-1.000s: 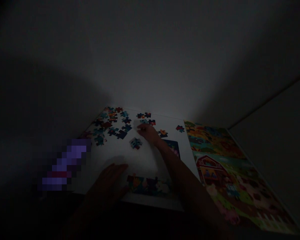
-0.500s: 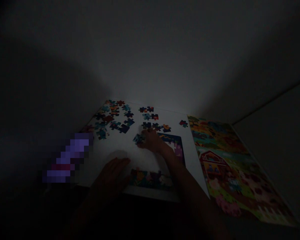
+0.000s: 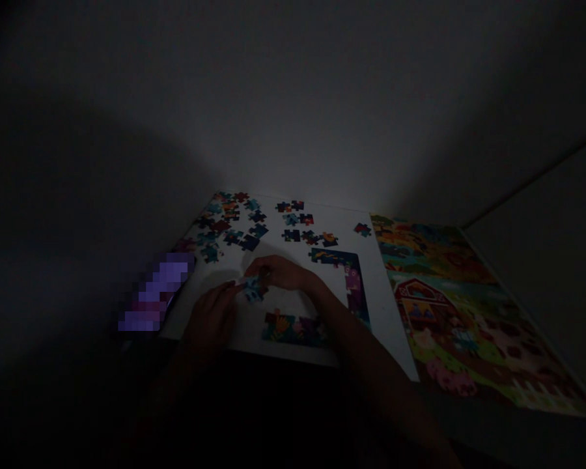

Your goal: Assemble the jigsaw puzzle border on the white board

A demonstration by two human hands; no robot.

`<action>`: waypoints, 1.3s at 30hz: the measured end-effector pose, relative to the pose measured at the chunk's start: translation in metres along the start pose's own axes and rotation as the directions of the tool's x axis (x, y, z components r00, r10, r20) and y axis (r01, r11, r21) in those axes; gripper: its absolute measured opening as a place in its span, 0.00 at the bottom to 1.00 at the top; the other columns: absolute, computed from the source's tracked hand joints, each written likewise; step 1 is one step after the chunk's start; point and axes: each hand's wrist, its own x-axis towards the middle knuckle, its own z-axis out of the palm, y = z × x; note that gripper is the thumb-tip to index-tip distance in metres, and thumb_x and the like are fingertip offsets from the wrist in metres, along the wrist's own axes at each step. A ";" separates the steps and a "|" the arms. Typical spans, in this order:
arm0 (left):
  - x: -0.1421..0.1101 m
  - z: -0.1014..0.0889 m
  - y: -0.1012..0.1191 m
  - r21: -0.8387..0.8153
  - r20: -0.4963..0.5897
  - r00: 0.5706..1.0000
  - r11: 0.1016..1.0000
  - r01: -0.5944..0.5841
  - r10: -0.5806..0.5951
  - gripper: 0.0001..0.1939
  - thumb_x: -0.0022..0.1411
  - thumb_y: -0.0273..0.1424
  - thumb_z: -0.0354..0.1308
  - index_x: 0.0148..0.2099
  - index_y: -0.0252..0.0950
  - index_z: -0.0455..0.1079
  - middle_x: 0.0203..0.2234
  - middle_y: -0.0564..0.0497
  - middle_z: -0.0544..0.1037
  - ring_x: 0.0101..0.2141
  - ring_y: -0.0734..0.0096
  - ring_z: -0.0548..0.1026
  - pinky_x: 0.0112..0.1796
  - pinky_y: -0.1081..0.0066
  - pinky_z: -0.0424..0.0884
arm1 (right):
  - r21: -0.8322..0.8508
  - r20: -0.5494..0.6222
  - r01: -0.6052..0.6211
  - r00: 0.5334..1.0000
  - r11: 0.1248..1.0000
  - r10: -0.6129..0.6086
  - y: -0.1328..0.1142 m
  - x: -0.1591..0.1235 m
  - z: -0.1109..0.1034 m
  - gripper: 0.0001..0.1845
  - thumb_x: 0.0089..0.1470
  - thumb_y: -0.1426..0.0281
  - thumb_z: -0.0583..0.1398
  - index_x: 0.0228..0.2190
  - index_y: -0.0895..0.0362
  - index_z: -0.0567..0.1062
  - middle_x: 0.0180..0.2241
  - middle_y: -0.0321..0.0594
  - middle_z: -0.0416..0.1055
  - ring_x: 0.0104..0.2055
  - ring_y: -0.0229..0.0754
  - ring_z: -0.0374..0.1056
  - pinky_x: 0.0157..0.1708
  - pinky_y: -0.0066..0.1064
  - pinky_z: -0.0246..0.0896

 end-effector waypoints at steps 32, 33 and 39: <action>-0.008 -0.012 -0.004 -0.069 0.227 0.929 0.957 -0.283 0.291 0.21 0.67 0.31 0.54 0.61 0.39 0.61 0.53 0.47 0.74 0.54 0.63 0.70 0.59 0.54 0.61 | -0.757 -0.643 -0.428 0.624 0.495 -0.444 0.024 -0.127 0.140 0.19 0.57 0.71 0.59 0.50 0.46 0.70 0.46 0.42 0.75 0.48 0.50 0.68 0.46 0.44 0.57; -0.007 -0.012 -0.004 -0.069 0.221 0.928 0.954 -0.292 0.301 0.21 0.67 0.31 0.54 0.61 0.40 0.61 0.52 0.47 0.75 0.54 0.63 0.70 0.59 0.54 0.62 | -0.759 -0.641 -0.430 0.626 0.489 -0.445 0.024 -0.126 0.140 0.18 0.57 0.71 0.59 0.49 0.46 0.71 0.45 0.42 0.75 0.48 0.50 0.68 0.45 0.44 0.58; -0.007 -0.013 -0.006 -0.088 0.215 0.910 0.935 -0.343 0.354 0.22 0.67 0.31 0.55 0.61 0.40 0.60 0.52 0.48 0.75 0.53 0.64 0.71 0.60 0.52 0.60 | -0.764 -0.642 -0.451 0.602 0.461 -0.474 0.023 -0.125 0.140 0.14 0.57 0.71 0.59 0.46 0.50 0.74 0.44 0.41 0.75 0.46 0.47 0.68 0.45 0.40 0.58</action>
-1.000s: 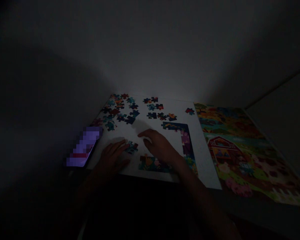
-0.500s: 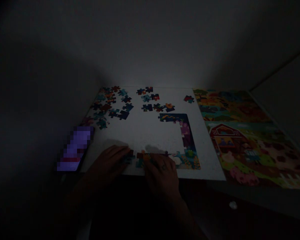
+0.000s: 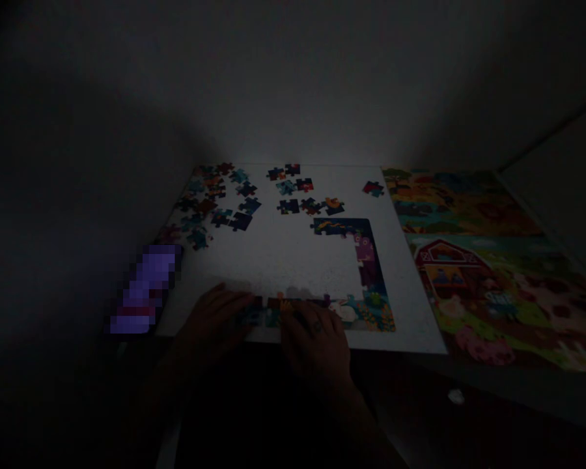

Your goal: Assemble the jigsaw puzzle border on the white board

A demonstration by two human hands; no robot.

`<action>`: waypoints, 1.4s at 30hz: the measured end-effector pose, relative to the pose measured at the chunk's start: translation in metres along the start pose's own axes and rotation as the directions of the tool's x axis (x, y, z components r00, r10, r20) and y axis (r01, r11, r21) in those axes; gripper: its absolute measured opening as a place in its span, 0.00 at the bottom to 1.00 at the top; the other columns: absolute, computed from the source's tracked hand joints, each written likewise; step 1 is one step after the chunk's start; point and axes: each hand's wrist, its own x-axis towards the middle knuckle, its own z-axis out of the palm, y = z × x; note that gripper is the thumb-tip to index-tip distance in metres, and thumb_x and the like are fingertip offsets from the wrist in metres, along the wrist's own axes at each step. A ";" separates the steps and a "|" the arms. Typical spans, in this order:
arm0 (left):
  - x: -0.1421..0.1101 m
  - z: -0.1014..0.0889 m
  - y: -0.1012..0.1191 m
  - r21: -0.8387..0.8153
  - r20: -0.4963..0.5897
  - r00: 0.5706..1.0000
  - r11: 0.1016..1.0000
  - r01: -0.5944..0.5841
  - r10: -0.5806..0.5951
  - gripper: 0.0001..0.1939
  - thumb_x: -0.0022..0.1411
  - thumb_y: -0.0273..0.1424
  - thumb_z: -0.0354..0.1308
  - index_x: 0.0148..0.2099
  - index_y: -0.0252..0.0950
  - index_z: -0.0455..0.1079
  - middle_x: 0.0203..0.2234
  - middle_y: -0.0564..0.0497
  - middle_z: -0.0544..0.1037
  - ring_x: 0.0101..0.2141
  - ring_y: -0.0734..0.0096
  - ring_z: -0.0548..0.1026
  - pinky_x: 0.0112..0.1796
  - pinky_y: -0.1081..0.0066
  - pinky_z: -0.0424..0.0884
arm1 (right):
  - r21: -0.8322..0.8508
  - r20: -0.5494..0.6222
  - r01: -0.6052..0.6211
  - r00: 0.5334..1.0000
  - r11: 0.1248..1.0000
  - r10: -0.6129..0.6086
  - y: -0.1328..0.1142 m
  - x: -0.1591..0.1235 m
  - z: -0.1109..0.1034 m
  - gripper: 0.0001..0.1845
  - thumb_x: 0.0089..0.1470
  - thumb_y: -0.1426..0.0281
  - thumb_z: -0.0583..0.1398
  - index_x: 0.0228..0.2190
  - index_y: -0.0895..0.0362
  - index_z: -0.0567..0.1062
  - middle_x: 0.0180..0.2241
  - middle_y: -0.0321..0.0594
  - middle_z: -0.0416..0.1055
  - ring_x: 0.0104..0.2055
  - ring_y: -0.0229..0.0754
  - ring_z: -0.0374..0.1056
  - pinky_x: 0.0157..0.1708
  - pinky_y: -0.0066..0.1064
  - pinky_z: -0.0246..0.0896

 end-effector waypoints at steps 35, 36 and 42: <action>0.004 0.002 0.005 -0.020 -0.029 0.998 0.998 -0.062 0.061 0.17 0.64 0.27 0.57 0.55 0.43 0.68 0.51 0.49 0.74 0.54 0.61 0.69 0.57 0.51 0.64 | -0.007 -0.026 0.003 1.000 1.000 -0.003 0.000 0.001 0.001 0.12 0.58 0.70 0.59 0.45 0.53 0.76 0.43 0.40 0.76 0.45 0.45 0.68 0.45 0.37 0.59; 0.004 0.002 0.006 -0.017 -0.032 0.997 0.998 -0.065 0.064 0.16 0.64 0.27 0.56 0.54 0.43 0.68 0.51 0.48 0.74 0.54 0.61 0.68 0.57 0.51 0.64 | -0.010 -0.024 0.002 1.000 1.000 -0.002 0.000 0.001 0.001 0.12 0.58 0.70 0.59 0.44 0.53 0.76 0.43 0.40 0.76 0.45 0.45 0.68 0.45 0.37 0.59; 0.010 -0.003 0.011 0.034 -0.010 0.997 0.997 -0.072 0.073 0.14 0.64 0.25 0.55 0.52 0.40 0.70 0.50 0.47 0.74 0.52 0.60 0.69 0.56 0.52 0.65 | -0.019 -0.005 -0.003 1.000 1.000 0.003 0.000 0.001 0.000 0.14 0.59 0.69 0.59 0.47 0.52 0.75 0.44 0.41 0.76 0.46 0.45 0.68 0.45 0.37 0.58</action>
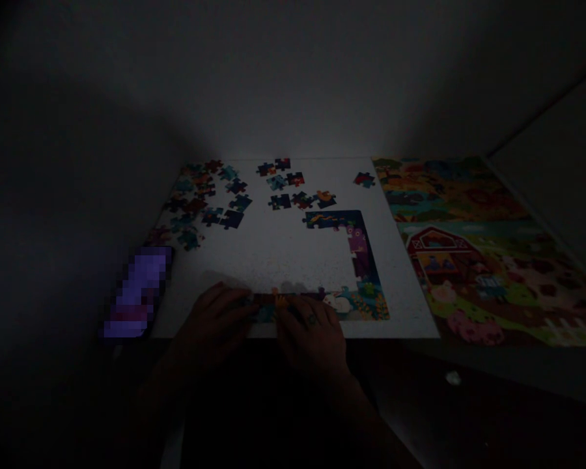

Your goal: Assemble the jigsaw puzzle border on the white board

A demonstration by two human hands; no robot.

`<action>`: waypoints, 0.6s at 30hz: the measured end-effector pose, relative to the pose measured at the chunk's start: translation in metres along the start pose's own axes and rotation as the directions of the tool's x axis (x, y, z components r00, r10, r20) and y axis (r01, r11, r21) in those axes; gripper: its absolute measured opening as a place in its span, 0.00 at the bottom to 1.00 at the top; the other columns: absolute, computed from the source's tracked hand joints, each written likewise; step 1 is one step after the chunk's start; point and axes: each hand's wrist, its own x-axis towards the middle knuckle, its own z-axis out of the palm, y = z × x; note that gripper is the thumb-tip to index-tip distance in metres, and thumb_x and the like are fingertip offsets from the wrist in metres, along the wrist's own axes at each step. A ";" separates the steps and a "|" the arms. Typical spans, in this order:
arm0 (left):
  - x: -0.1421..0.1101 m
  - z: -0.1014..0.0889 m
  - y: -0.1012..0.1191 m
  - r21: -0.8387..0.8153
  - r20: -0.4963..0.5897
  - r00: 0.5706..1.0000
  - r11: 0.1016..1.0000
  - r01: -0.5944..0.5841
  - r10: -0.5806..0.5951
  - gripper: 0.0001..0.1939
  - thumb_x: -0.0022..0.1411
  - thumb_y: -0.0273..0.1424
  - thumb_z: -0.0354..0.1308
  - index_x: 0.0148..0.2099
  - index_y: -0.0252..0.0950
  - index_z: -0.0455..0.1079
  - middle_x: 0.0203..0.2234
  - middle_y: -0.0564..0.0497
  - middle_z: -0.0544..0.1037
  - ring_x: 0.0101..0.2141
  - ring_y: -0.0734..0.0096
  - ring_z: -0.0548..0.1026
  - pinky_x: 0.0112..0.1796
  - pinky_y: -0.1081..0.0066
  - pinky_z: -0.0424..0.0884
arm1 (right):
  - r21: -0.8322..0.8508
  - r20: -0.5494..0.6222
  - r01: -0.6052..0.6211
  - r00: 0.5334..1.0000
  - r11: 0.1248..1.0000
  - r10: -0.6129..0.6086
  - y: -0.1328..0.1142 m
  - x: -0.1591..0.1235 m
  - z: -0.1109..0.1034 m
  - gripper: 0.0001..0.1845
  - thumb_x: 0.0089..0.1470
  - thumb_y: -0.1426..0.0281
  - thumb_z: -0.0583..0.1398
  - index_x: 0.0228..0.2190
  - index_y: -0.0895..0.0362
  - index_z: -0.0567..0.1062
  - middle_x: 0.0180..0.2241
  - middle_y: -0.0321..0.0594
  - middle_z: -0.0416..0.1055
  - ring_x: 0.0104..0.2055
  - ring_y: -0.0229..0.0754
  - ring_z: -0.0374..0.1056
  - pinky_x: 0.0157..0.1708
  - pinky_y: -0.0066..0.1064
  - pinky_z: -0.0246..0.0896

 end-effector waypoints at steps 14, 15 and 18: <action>-0.029 0.006 0.012 0.107 -0.230 0.970 0.989 0.099 -0.072 0.14 0.65 0.22 0.52 0.51 0.40 0.67 0.46 0.44 0.74 0.49 0.61 0.72 0.49 0.56 0.73 | 0.023 -0.003 0.001 1.000 1.000 -0.001 0.000 0.000 -0.002 0.12 0.59 0.71 0.58 0.44 0.52 0.76 0.44 0.41 0.76 0.46 0.45 0.68 0.45 0.37 0.60; -0.033 0.005 0.012 0.103 -0.270 0.958 0.987 0.124 -0.092 0.13 0.64 0.21 0.52 0.49 0.40 0.68 0.42 0.46 0.75 0.46 0.63 0.73 0.47 0.59 0.74 | 0.028 -0.004 -0.001 1.000 1.000 0.001 0.000 -0.001 0.000 0.12 0.59 0.71 0.58 0.44 0.53 0.76 0.44 0.42 0.76 0.46 0.46 0.68 0.45 0.38 0.60; -0.042 0.004 0.011 0.101 -0.294 0.948 0.982 0.160 -0.124 0.13 0.64 0.21 0.51 0.48 0.41 0.68 0.38 0.49 0.77 0.43 0.64 0.74 0.45 0.61 0.74 | 0.059 -0.001 -0.014 1.000 0.998 0.014 0.000 -0.001 0.002 0.13 0.59 0.72 0.58 0.45 0.53 0.75 0.44 0.43 0.75 0.47 0.46 0.69 0.45 0.39 0.61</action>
